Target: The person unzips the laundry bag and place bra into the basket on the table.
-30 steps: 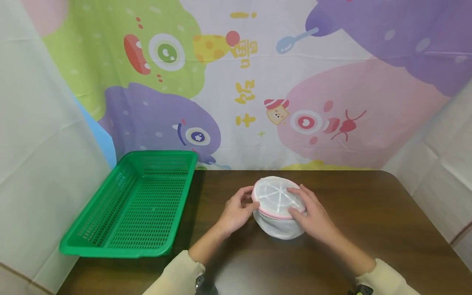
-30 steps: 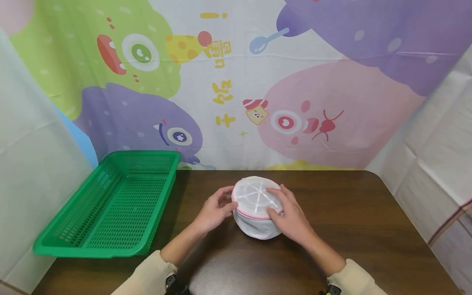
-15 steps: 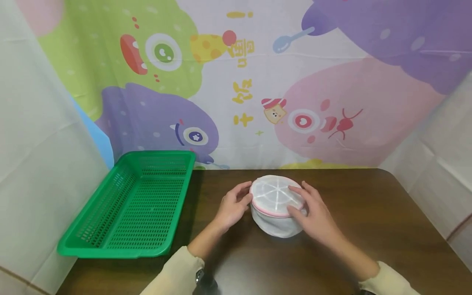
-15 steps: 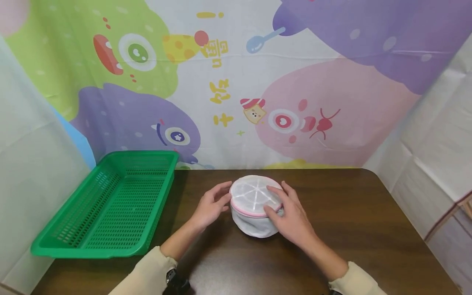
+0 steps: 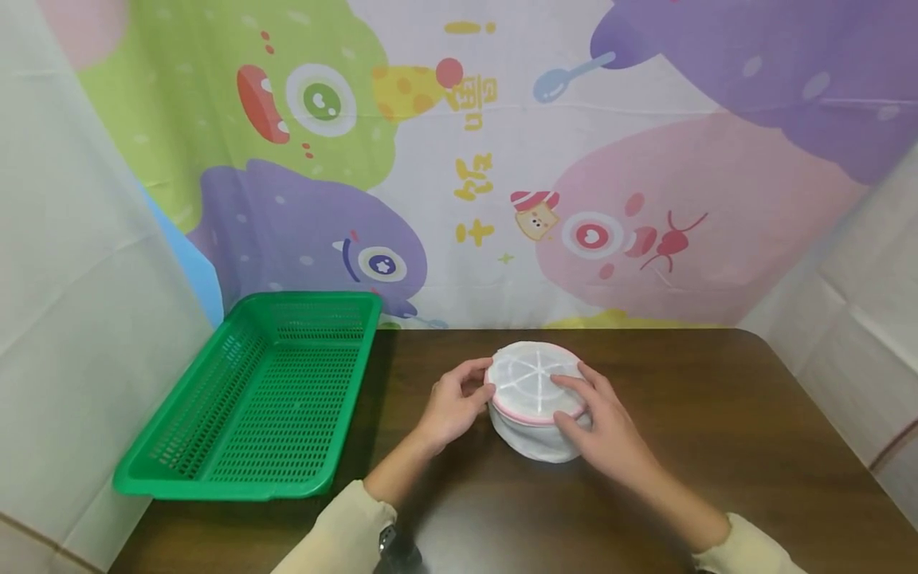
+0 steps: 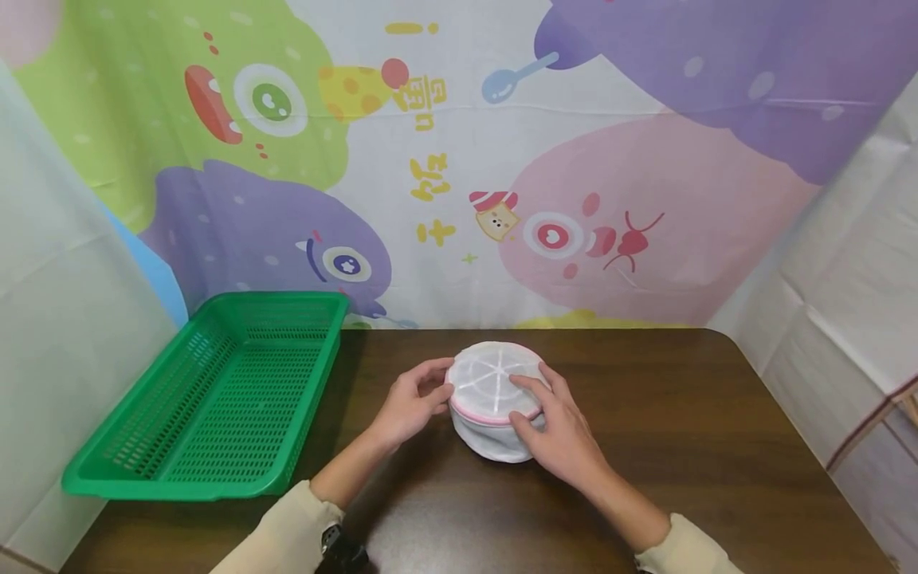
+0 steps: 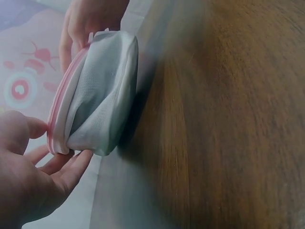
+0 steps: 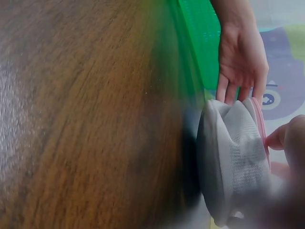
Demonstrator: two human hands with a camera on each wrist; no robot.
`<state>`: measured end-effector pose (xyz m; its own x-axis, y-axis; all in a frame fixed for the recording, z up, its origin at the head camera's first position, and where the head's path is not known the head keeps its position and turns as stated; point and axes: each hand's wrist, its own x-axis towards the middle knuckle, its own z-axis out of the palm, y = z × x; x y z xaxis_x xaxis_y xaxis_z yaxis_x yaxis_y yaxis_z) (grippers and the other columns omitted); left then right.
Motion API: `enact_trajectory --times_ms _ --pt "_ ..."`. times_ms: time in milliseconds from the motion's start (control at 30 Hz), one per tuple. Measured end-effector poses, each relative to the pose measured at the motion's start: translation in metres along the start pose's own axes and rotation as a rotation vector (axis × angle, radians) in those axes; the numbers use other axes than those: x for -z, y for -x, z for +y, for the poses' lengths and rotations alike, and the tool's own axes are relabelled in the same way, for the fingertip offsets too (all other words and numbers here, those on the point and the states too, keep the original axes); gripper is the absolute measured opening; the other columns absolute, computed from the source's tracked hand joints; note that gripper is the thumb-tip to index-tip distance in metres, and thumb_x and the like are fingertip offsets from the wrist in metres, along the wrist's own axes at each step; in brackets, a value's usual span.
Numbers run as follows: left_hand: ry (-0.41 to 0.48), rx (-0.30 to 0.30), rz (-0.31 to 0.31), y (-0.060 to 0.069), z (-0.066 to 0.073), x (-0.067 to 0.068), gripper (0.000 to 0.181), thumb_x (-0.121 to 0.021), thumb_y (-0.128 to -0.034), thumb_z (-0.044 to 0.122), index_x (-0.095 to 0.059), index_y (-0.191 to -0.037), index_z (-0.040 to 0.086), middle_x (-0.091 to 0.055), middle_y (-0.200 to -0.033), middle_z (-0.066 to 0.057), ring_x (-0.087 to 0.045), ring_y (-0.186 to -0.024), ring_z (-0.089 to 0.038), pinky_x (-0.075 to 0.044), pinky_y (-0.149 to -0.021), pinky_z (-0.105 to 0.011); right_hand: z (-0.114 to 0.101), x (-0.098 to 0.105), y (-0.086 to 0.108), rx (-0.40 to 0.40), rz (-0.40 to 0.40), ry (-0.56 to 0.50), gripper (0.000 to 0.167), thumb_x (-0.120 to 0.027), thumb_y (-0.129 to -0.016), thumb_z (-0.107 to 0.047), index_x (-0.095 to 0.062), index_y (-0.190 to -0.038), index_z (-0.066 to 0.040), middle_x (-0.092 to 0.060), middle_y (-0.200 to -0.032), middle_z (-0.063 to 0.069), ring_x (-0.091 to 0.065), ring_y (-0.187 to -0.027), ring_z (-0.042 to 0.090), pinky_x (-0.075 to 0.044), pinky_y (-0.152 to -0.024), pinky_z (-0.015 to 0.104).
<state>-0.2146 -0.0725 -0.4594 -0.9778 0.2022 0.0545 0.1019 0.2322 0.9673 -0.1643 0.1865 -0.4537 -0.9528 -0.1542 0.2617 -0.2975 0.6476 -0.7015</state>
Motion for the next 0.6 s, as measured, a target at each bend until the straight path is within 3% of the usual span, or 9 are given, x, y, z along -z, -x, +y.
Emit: enact_trajectory --times_ms 300,367,467,600 --pt "-0.008 -0.009 0.012 0.007 0.002 -0.001 0.038 -0.071 -0.1076 0.005 -0.070 -0.146 0.000 -0.077 -0.130 -0.027 -0.082 -0.109 -0.030 -0.071 -0.091 -0.041 0.018 -0.003 -0.006 0.040 0.039 -0.029 0.046 -0.075 -0.101 -0.012 -0.074 -0.146 -0.019 -0.046 -0.172 0.033 -0.047 -0.158 0.061 -0.047 -0.115 0.081" --pt "-0.011 -0.005 0.014 0.008 0.002 -0.001 0.038 -0.071 -0.1078 0.005 -0.071 -0.145 0.001 -0.077 -0.130 -0.026 -0.082 -0.109 -0.029 -0.071 -0.091 -0.039 0.025 -0.006 -0.007 0.059 0.062 -0.030 0.045 -0.074 -0.101 -0.015 -0.074 -0.146 -0.020 -0.049 -0.171 0.032 -0.049 -0.157 0.058 -0.050 -0.114 0.075" --pt "-0.005 0.004 0.020 0.009 0.002 -0.001 0.037 -0.072 -0.1075 0.005 -0.071 -0.145 0.002 -0.078 -0.130 -0.025 -0.082 -0.110 -0.030 -0.071 -0.091 -0.038 0.025 -0.006 -0.007 0.055 0.059 -0.040 0.045 -0.073 -0.101 -0.015 -0.074 -0.145 -0.021 -0.049 -0.171 0.031 -0.049 -0.157 0.058 -0.049 -0.116 0.075" --pt "0.027 0.004 0.024 0.008 0.000 0.000 0.037 -0.070 -0.1093 0.007 -0.070 -0.146 0.001 -0.078 -0.131 -0.027 -0.082 -0.111 -0.034 -0.071 -0.094 -0.046 0.014 0.000 -0.007 0.019 0.029 -0.039 0.044 -0.075 -0.102 -0.011 -0.074 -0.146 -0.017 -0.046 -0.174 0.031 -0.046 -0.159 0.060 -0.044 -0.120 0.082"
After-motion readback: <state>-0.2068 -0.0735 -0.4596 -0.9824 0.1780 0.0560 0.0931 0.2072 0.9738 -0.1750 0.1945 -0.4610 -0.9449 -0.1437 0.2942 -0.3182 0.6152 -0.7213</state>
